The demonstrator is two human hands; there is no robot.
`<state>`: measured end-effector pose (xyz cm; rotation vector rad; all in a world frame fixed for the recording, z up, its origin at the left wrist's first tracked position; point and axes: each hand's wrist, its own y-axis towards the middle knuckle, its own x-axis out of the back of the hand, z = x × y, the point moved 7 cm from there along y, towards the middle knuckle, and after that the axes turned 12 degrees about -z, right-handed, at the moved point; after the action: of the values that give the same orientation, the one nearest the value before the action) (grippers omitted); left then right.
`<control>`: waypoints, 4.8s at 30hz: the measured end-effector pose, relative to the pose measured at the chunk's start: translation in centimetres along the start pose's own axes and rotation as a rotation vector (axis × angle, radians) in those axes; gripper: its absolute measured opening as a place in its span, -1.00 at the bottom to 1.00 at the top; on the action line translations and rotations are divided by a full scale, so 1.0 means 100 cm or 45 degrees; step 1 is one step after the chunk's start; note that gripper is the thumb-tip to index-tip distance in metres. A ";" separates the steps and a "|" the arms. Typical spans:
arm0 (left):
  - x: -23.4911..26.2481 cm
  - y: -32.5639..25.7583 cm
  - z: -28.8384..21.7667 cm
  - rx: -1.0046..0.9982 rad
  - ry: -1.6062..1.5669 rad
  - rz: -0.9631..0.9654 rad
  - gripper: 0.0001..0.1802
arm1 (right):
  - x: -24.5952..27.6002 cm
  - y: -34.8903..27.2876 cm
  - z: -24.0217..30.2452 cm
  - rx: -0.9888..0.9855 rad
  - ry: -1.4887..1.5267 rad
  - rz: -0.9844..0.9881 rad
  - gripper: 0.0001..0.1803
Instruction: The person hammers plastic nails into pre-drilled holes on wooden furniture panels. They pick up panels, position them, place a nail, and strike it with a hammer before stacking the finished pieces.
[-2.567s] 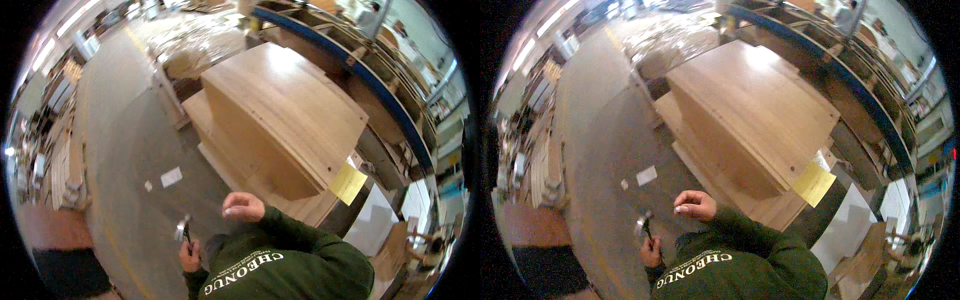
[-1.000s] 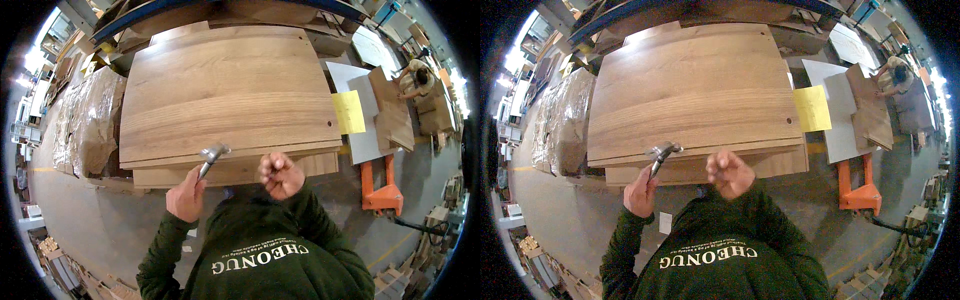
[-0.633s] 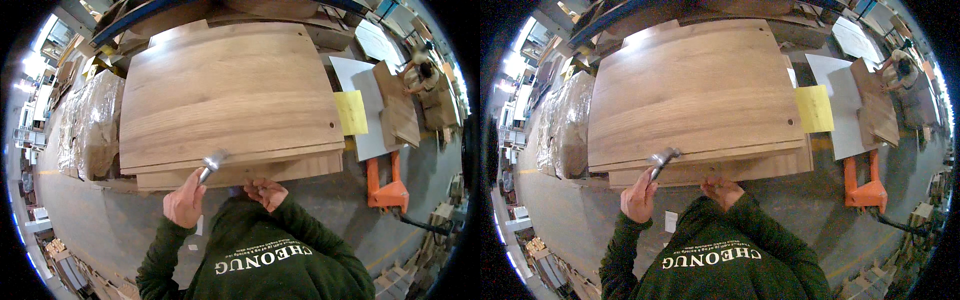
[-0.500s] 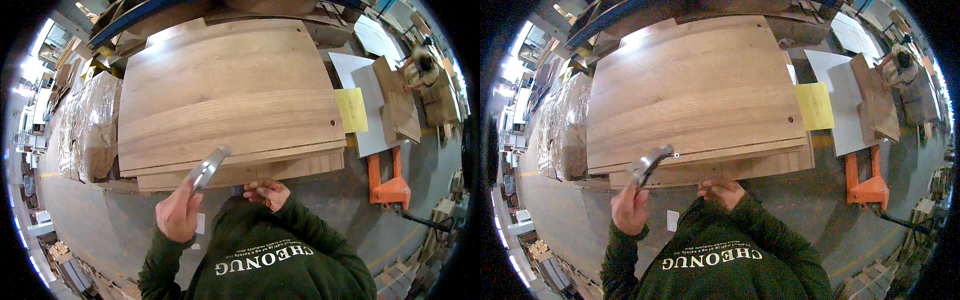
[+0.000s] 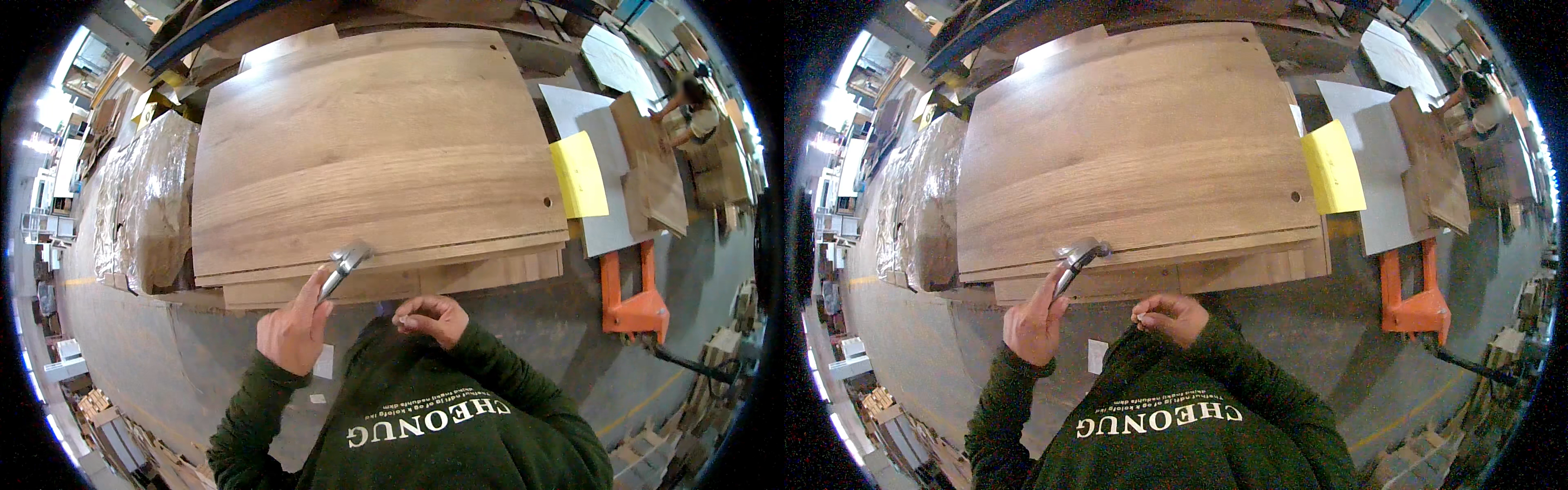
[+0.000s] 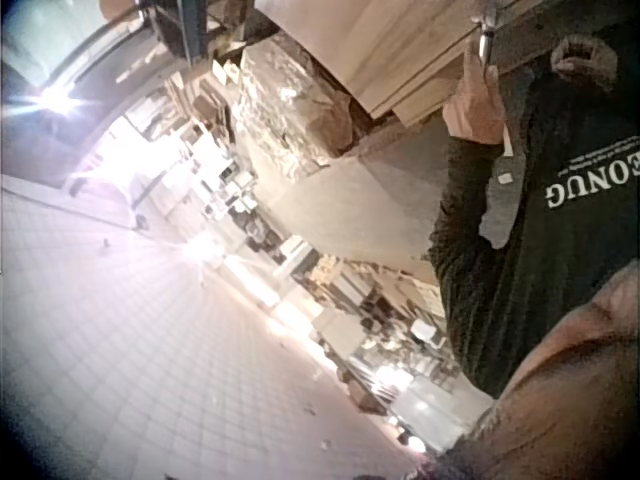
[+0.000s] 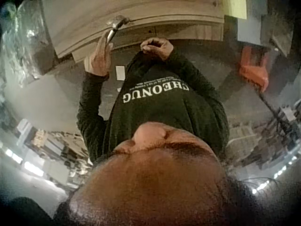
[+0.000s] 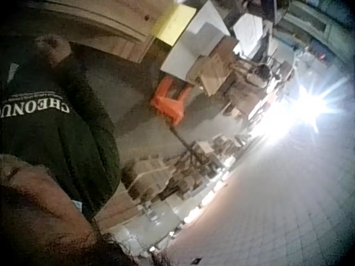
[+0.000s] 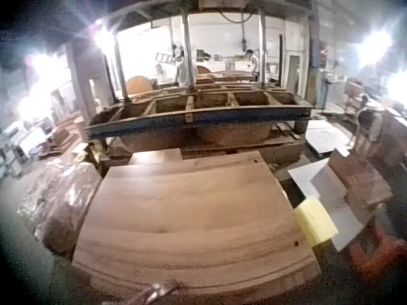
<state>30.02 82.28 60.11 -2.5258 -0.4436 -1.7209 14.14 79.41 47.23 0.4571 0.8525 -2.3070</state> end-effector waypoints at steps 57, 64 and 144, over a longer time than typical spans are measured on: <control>0.001 -0.058 0.062 0.434 -0.957 -0.280 -0.61 | -0.095 0.053 0.113 1.380 -1.642 0.057 -0.88; 0.011 -0.049 0.051 0.343 -0.724 -0.267 -0.64 | -0.081 0.038 0.132 1.331 -1.969 -0.133 -0.23; 0.036 0.069 0.154 0.040 0.425 -0.811 -0.81 | -0.071 0.013 0.105 1.184 -2.284 -0.108 -0.39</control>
<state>46.96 79.54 58.40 -2.1317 -1.3334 -2.2398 19.19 74.62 57.92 -1.2010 -1.0549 -1.9329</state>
